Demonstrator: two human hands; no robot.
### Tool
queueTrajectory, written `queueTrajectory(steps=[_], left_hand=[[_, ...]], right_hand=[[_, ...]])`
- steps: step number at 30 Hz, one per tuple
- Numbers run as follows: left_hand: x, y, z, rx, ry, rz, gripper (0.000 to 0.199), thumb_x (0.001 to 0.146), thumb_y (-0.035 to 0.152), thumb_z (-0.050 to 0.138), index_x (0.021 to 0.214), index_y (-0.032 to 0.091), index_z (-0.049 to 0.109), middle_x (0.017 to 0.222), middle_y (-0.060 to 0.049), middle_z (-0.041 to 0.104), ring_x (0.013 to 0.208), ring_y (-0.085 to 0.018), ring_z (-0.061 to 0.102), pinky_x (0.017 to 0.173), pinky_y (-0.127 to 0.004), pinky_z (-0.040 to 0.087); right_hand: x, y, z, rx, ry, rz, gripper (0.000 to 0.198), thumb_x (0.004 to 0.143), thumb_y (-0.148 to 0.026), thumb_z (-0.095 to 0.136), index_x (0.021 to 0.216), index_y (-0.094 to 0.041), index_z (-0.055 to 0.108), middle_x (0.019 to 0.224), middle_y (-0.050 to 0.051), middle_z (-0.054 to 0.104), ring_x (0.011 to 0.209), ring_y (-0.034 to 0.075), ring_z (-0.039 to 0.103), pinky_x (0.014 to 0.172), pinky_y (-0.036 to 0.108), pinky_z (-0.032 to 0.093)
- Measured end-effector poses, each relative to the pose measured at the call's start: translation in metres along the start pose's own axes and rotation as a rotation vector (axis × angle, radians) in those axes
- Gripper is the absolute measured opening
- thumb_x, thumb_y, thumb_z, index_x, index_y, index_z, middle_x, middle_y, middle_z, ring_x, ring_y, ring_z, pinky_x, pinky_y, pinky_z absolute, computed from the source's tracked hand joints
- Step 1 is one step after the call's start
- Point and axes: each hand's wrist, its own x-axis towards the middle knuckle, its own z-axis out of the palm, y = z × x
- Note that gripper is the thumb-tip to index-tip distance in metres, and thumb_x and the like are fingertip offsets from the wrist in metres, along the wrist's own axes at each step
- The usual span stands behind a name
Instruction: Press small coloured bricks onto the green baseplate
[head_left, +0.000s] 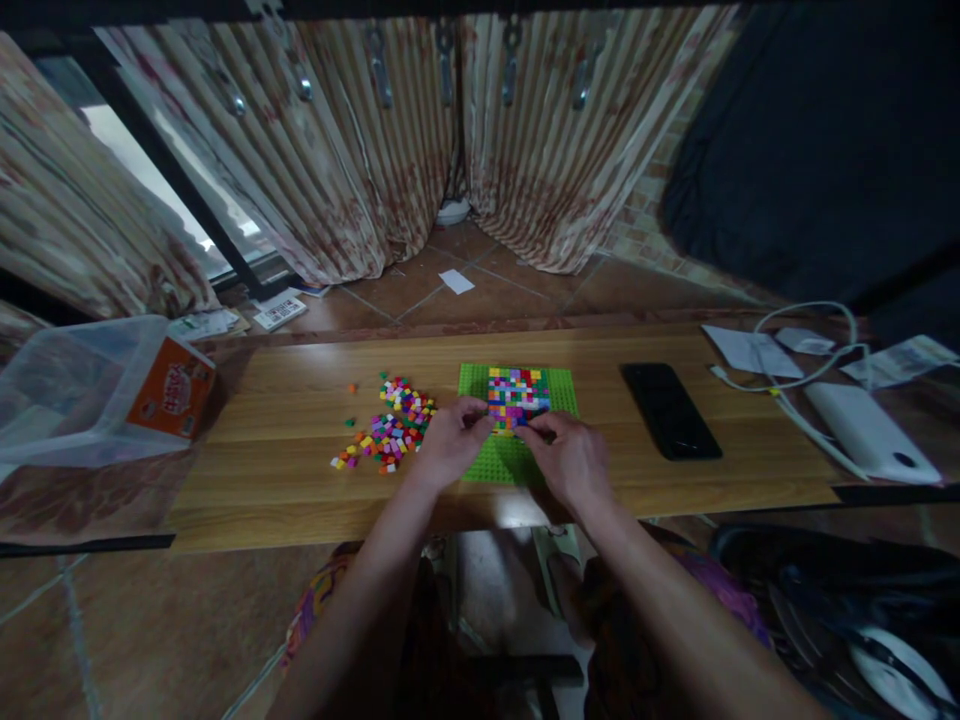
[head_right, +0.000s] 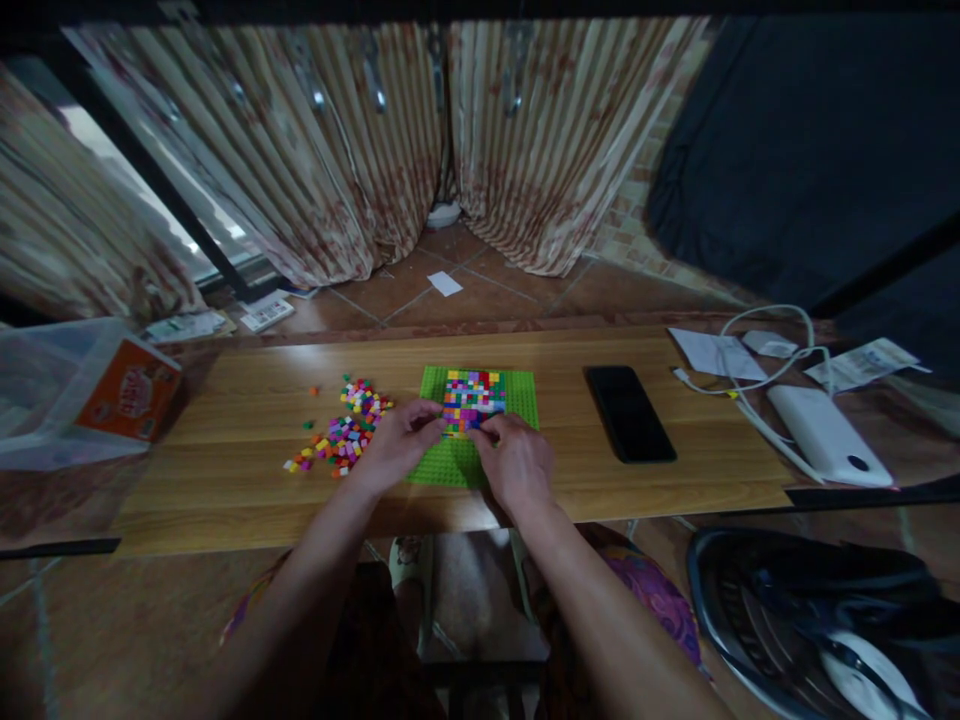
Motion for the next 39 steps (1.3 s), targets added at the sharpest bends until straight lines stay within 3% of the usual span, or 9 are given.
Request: queueTrajectory(steps=[12, 17, 23, 35, 39], left_hand=[[0.003, -0.004, 0.003, -0.034, 0.025, 0.005, 0.017, 0.080, 0.023, 0.060, 0.091, 0.014, 0.067, 0.074, -0.002, 0.068, 0.065, -0.013, 0.060, 0.063, -0.025, 0.046], [0.002, 0.004, 0.005, 0.016, 0.043, -0.002, 0.014, 0.081, 0.024, 0.058, 0.084, 0.014, 0.067, 0.070, -0.001, 0.065, 0.063, -0.012, 0.057, 0.061, -0.023, 0.043], [0.002, 0.005, 0.007, 0.053, 0.089, -0.048, 0.015, 0.080, 0.022, 0.059, 0.089, 0.013, 0.067, 0.072, -0.002, 0.066, 0.066, -0.013, 0.059, 0.062, -0.023, 0.044], [0.001, 0.009, 0.008, 0.070, 0.091, -0.079, 0.013, 0.080, 0.022, 0.058, 0.083, 0.012, 0.067, 0.068, -0.001, 0.063, 0.062, -0.012, 0.056, 0.059, -0.023, 0.040], [0.003, 0.006, 0.009, 0.070, 0.093, -0.089, 0.018, 0.079, 0.024, 0.059, 0.089, 0.012, 0.068, 0.070, -0.001, 0.065, 0.063, -0.013, 0.057, 0.060, -0.024, 0.041]], right_hand=[[0.005, 0.004, -0.010, 0.134, -0.114, -0.099, 0.028, 0.090, -0.037, 0.052, 0.082, -0.020, 0.073, 0.084, 0.006, 0.073, 0.075, 0.020, 0.066, 0.068, 0.030, 0.044], [0.008, 0.001, -0.009, 0.160, -0.103, -0.022, 0.029, 0.088, -0.036, 0.052, 0.079, -0.019, 0.073, 0.081, 0.007, 0.073, 0.069, 0.020, 0.064, 0.065, 0.030, 0.042], [0.011, -0.003, -0.007, 0.219, -0.090, 0.078, 0.026, 0.083, -0.035, 0.056, 0.074, -0.019, 0.074, 0.076, 0.005, 0.073, 0.065, 0.018, 0.063, 0.063, 0.029, 0.042], [0.016, -0.002, -0.009, 0.177, -0.162, 0.122, 0.024, 0.082, -0.035, 0.057, 0.074, -0.020, 0.075, 0.071, 0.004, 0.073, 0.062, 0.019, 0.062, 0.060, 0.030, 0.040], [0.015, 0.001, -0.009, 0.230, -0.148, 0.084, 0.025, 0.083, -0.036, 0.055, 0.076, -0.021, 0.074, 0.076, 0.005, 0.073, 0.065, 0.019, 0.063, 0.062, 0.030, 0.042]])
